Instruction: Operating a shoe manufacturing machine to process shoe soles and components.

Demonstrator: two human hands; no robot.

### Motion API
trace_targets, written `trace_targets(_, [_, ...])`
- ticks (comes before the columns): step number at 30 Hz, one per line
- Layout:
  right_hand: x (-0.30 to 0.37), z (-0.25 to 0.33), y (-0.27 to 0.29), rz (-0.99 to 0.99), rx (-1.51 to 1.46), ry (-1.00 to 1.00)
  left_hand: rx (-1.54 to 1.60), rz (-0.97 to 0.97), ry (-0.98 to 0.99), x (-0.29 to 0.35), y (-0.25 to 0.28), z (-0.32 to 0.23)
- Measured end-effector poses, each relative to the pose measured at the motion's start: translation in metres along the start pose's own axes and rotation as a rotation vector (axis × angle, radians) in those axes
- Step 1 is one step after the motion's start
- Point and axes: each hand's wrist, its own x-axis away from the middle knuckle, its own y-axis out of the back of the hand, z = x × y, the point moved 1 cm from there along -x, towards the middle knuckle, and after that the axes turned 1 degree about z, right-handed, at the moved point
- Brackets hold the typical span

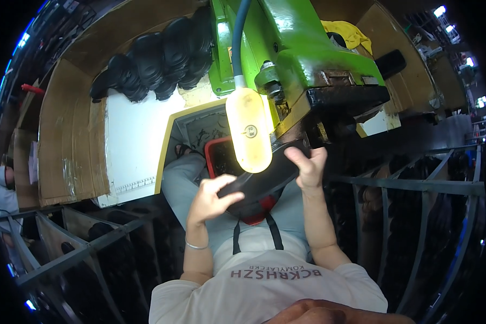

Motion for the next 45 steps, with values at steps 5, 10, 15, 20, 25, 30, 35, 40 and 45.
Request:
trace_targets(5, [-0.003,0.009,0.029,-0.170,-0.078,0.051,-0.186,-0.087,-0.114,-0.048,0.015,-0.050])
trace_targets(10, [0.001,0.002,0.025,-0.163,-0.153,0.002,-0.050,-0.063,-0.068,-0.055,0.029,-0.052])
trace_targets(15, [0.008,-0.009,0.006,-0.059,-0.158,-0.034,0.045,-0.172,0.053,-0.019,0.039,-0.024])
trace_targets(20, [0.007,-0.012,-0.016,0.150,-0.097,-0.046,0.264,-0.170,0.210,0.032,0.037,0.006])
trace_targets(25, [0.005,-0.013,-0.008,0.199,-0.039,-0.043,0.238,0.065,0.115,-0.004,-0.004,-0.019])
trace_targets(30, [0.033,-0.026,0.006,0.008,0.107,-0.050,0.114,-0.212,0.006,-0.055,-0.061,-0.011])
trace_targets(35, [0.131,-0.042,0.047,0.199,0.030,-0.508,0.103,-0.341,0.023,-0.054,-0.077,-0.001])
trace_targets(40, [0.134,-0.011,0.094,-0.103,-0.025,-0.351,0.393,-0.366,0.049,-0.047,-0.084,0.005])
trace_targets(45, [0.068,0.035,0.105,-0.071,0.153,-0.231,0.590,-0.364,0.133,-0.044,-0.073,-0.004])
